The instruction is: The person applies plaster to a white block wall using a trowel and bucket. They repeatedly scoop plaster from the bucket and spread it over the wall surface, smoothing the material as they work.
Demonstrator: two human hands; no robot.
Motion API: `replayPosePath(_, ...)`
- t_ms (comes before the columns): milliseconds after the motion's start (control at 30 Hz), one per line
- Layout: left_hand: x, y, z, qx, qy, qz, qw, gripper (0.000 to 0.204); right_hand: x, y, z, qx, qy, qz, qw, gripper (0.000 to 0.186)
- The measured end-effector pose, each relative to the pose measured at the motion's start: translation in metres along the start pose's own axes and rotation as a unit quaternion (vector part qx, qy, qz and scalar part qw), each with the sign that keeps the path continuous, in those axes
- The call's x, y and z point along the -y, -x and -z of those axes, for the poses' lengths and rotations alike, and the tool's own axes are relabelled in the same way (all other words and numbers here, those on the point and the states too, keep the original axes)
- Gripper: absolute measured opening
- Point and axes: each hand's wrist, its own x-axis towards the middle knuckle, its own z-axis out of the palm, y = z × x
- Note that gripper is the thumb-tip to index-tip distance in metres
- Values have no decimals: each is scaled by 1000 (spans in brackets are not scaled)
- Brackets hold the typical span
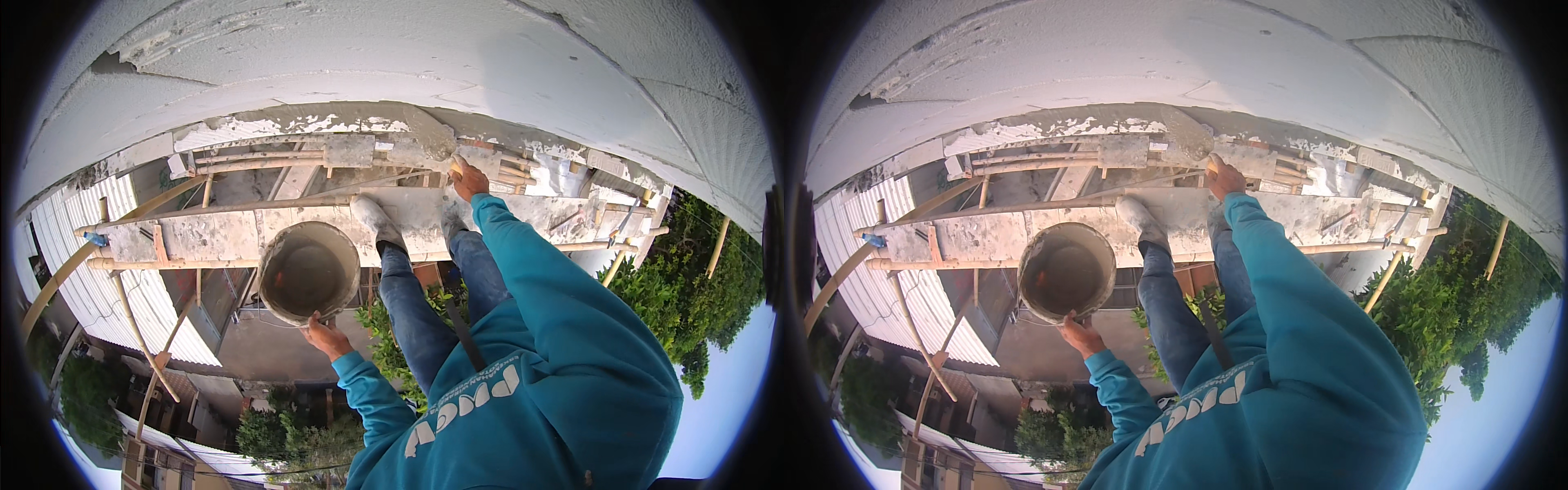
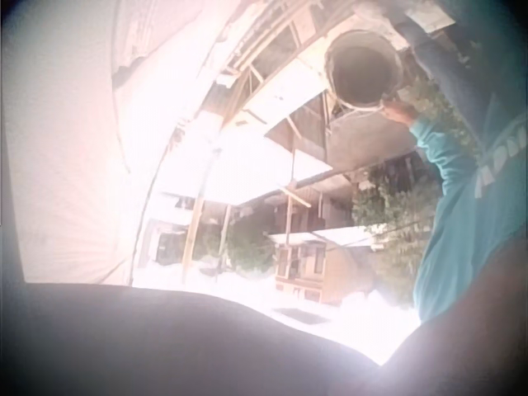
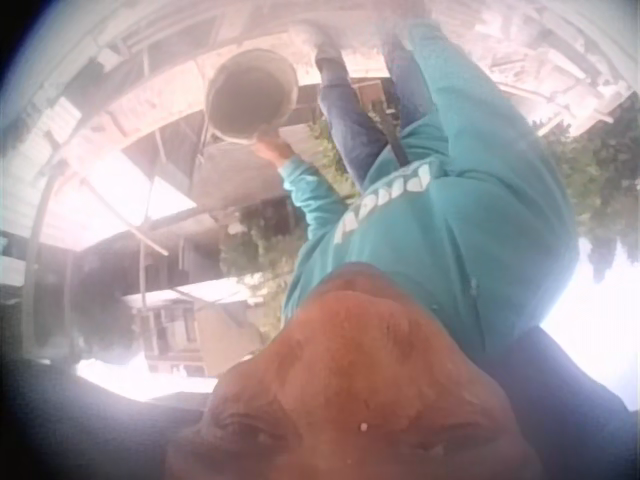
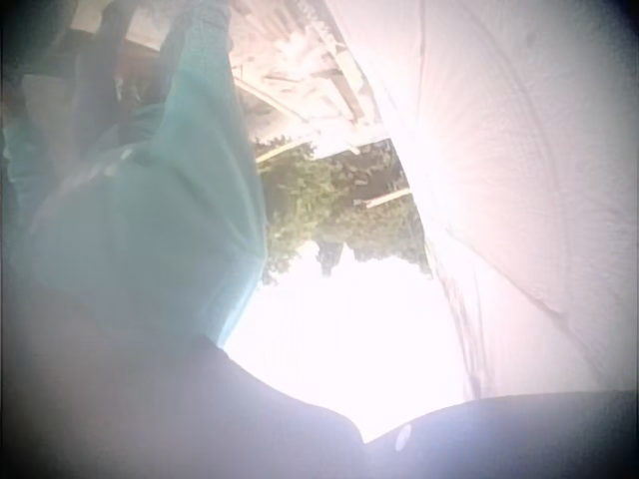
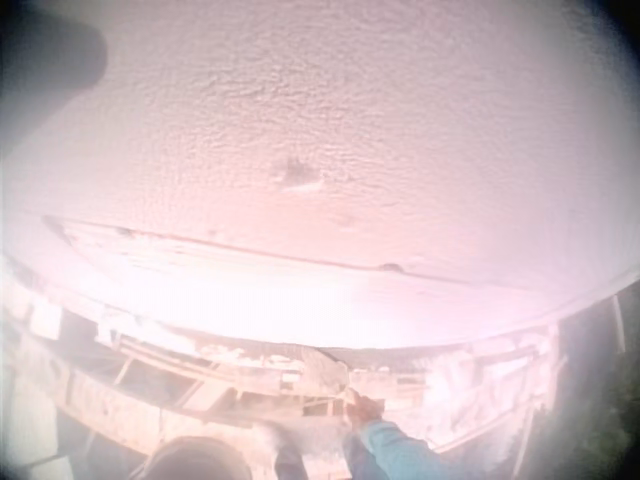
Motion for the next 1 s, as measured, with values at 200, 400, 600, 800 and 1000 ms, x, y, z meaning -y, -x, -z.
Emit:
replayPosePath(200, 38, 11, 7, 9, -59, -48, 997, 59, -67, 26, 32, -5, -30, -71, 997, 49)
replayPosePath(400, 32, 51, -23, -15, 107, 28, 994, 63, 7, 27, -20, -23, -166, 111, 979, 54)
replayPosePath(600, 39, 77, -40, -12, 100, 14, 995, 62, 134, -8, -67, 58, -216, 137, 965, 56)
replayPosePath(800, 48, 96, -38, 2, 82, 8, 997, 61, 76, -11, -66, 38, -243, 75, 966, 56)
replayPosePath(1000, 46, 106, -34, 34, -20, -30, 999, 61, -88, 7, -36, -12, -194, 45, 980, 62)
